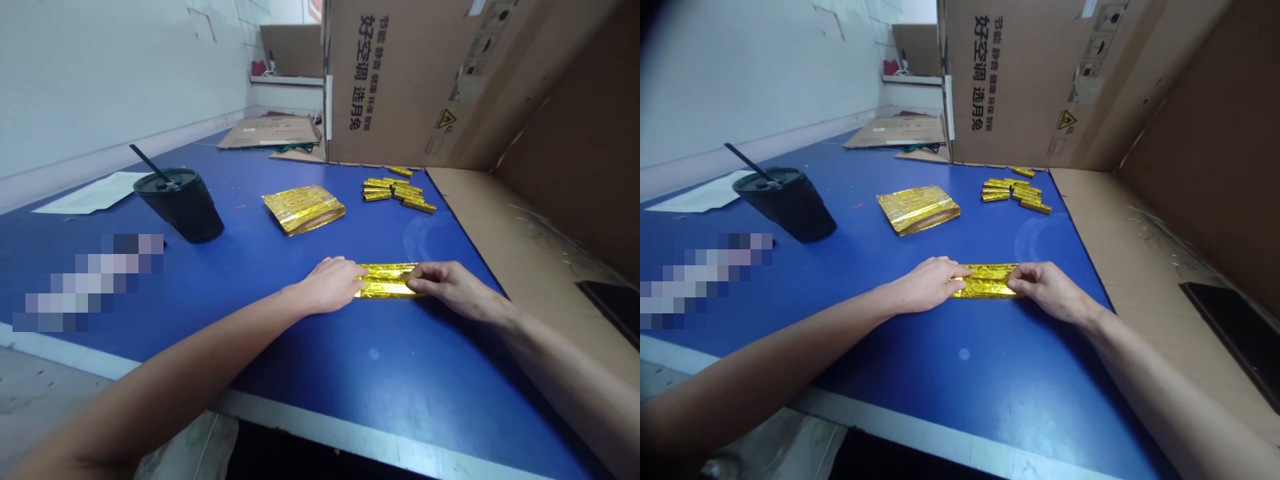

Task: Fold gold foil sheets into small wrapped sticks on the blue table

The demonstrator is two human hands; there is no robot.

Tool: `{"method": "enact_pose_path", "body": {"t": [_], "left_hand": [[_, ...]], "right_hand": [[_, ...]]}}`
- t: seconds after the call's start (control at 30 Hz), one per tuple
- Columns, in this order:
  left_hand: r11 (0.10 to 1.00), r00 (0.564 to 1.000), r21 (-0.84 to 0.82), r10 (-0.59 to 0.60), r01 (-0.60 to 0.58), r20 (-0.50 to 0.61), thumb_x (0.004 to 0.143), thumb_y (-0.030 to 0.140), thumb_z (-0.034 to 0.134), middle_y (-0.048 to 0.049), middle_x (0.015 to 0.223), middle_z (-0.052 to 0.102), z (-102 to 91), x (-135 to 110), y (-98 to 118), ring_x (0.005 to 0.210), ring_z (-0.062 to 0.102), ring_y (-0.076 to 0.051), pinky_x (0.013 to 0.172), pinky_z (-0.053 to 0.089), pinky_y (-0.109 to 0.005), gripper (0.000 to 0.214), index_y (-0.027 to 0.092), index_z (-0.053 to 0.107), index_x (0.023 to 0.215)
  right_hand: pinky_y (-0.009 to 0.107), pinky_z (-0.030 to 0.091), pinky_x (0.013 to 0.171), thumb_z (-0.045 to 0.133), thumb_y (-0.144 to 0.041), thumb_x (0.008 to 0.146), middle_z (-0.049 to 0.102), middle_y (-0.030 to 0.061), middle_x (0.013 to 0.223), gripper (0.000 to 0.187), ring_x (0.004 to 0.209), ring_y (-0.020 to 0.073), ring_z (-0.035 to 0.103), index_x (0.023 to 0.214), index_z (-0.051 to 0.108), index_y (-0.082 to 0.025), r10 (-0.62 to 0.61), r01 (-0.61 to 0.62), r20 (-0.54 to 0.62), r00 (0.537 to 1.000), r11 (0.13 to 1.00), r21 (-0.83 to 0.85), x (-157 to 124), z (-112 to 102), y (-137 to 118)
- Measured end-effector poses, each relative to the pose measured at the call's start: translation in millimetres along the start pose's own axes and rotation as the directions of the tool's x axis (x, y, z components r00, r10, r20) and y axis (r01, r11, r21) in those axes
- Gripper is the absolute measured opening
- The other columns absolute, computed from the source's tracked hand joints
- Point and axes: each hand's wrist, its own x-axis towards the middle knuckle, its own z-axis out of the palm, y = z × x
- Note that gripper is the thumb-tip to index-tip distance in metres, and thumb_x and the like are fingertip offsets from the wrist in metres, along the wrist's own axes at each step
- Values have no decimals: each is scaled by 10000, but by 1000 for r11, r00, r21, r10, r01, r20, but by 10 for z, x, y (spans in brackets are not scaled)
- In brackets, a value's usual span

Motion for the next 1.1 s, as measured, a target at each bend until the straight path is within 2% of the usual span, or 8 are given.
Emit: {"method": "enact_pose_path", "body": {"t": [0.1, 0.23, 0.5, 0.83, 1.1], "left_hand": [[1000, 1000, 22, 6, -6, -5, 836, 272, 398, -57, 941, 632, 12, -4, -2, 868, 561, -210, 730, 413, -316, 328, 212, 557, 1117], [997, 999, 68, 35, -34, -10, 821, 292, 439, -53, 958, 631, 21, -17, 12, 871, 557, -216, 736, 411, -328, 328, 215, 545, 1122], [995, 998, 89, 32, -36, 46, 811, 299, 467, -49, 1005, 626, -55, -50, 56, 907, 553, -213, 763, 400, -327, 329, 222, 524, 1126], [993, 992, 97, 54, -65, 112, 808, 306, 459, -45, 1005, 626, -115, -44, 62, 897, 562, -213, 749, 404, -329, 280, 215, 532, 1062], [990, 993, 124, 56, -68, 100, 811, 315, 452, -55, 971, 635, -87, -45, 51, 852, 572, -216, 726, 411, -335, 384, 228, 473, 1184]], "right_hand": [[243, 365, 555, 495, -399, 758, 524, -12, 637, 238, 572, 115, 448, 696, 556, -177, -1, 0, -26, 1000, 999, -52, 31, 11, 38], [238, 381, 545, 486, -364, 761, 568, -10, 638, 200, 589, 132, 500, 702, 574, -195, -33, 13, -86, 996, 973, -229, 74, 40, 61], [221, 374, 510, 491, -333, 747, 594, -20, 614, 143, 548, 128, 524, 696, 554, -215, -43, -18, -128, 991, 897, -441, 67, 75, -41], [221, 363, 502, 485, -322, 747, 570, -27, 597, 128, 537, 123, 506, 692, 536, -218, -42, -7, -94, 995, 884, -468, 60, 58, -63], [236, 375, 504, 480, -333, 762, 572, -28, 599, 137, 539, 130, 516, 709, 548, -227, -57, 26, -49, 997, 874, -485, 67, 26, -46]]}}
